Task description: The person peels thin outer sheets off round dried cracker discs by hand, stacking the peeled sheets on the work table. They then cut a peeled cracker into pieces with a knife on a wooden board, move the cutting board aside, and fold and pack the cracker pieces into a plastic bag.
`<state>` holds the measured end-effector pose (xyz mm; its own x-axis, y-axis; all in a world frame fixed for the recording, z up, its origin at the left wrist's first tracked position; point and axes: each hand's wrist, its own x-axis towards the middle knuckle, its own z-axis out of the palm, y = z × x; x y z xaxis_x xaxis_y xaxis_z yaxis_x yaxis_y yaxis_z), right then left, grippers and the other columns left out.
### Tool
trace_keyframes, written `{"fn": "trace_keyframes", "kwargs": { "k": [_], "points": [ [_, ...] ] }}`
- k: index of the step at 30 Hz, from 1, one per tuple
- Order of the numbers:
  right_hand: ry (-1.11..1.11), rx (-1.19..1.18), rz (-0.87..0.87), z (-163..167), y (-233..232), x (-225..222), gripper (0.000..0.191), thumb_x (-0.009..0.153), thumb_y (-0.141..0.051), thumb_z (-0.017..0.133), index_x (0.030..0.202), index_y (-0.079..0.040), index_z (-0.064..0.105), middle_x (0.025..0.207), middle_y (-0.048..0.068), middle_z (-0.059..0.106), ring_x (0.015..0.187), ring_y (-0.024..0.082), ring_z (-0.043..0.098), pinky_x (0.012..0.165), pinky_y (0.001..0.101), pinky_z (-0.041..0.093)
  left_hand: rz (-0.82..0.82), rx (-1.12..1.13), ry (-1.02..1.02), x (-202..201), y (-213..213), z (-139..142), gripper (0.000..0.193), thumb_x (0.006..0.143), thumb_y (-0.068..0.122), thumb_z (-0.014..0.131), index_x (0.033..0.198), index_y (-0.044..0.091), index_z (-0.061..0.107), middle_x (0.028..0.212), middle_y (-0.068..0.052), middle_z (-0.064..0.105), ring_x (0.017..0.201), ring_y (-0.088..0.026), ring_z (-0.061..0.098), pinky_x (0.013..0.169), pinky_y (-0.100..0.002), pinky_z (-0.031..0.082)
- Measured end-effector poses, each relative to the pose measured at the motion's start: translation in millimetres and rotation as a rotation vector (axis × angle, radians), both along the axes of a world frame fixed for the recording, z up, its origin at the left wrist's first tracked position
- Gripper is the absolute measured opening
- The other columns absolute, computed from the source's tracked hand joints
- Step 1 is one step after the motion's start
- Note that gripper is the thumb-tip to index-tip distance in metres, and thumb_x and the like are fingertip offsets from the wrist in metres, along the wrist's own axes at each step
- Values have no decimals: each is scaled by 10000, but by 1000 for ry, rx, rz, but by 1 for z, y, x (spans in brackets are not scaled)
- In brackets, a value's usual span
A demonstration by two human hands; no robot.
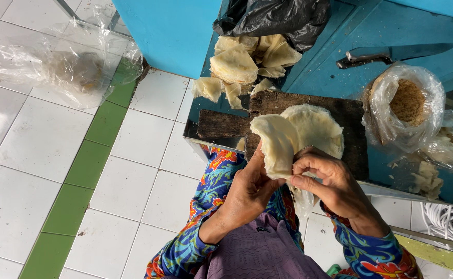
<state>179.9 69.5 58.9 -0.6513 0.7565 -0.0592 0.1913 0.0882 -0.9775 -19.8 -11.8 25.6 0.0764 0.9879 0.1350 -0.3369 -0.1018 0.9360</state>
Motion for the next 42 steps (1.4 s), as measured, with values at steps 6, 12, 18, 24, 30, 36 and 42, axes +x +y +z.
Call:
{"fn": "trace_keyframes", "kwargs": {
  "k": [6, 12, 18, 24, 30, 36, 42],
  "points": [
    [-180, 356, -50, 13, -10, -12, 79, 921, -40, 641, 1000, -38, 649, 916, 41, 708, 858, 132, 723, 759, 296, 586, 15, -22, -68, -1, -2, 0, 728, 1061, -62, 542, 1676, 15, 162, 1311, -133, 666, 1191, -121, 600, 1046, -266, 485],
    [-143, 509, -119, 31, -24, -34, 261, 863, -51, 745, 1094, 1, 636, 972, 91, 670, 839, 187, 712, 733, 308, 562, 118, 44, 15, 12, -4, -22, 625, 1057, -49, 504, 1632, -23, 260, 1350, -133, 670, 1268, -137, 597, 1097, -280, 458],
    [-208, 694, -20, 34, -29, -40, 126, 866, -17, 715, 987, -28, 679, 1033, 97, 644, 915, 270, 675, 752, 355, 536, 149, 7, -436, 9, -8, -38, 353, 1125, 44, 526, 1460, -63, 502, 1286, -131, 675, 1169, -181, 663, 1031, -333, 560],
    [-156, 525, -13, 32, -22, -34, 118, 865, 7, 685, 976, -34, 695, 1033, 89, 694, 911, 219, 719, 765, 325, 566, 138, -14, -285, 8, -8, -27, 565, 916, -33, 746, 1404, -44, 460, 1301, -129, 644, 1187, -166, 646, 997, -318, 561],
    [-171, 283, -52, 17, -15, -25, 56, 911, -15, 691, 952, -36, 722, 888, 56, 733, 793, 148, 713, 698, 291, 574, 139, -79, -242, 5, -8, -26, 504, 976, -32, 667, 1441, -44, 474, 1302, -113, 676, 1197, -132, 647, 1028, -295, 569],
    [127, 147, 12, -17, -1, -20, 51, 968, -20, 604, 989, -34, 649, 1011, 81, 728, 910, 146, 727, 803, 300, 636, 332, -81, -169, 6, -7, -42, 342, 1013, -40, 636, 1345, -64, 560, 1158, -85, 724, 1058, -106, 687, 926, -258, 572],
    [523, -327, -309, -36, 11, -25, 145, 1033, -63, 585, 1170, -16, 573, 1013, 56, 614, 925, 126, 598, 815, 256, 507, 519, -68, -288, 15, -4, -45, 276, 1032, -9, 634, 1293, -36, 549, 1111, -51, 699, 1002, -74, 665, 868, -223, 556]
  ]
}}
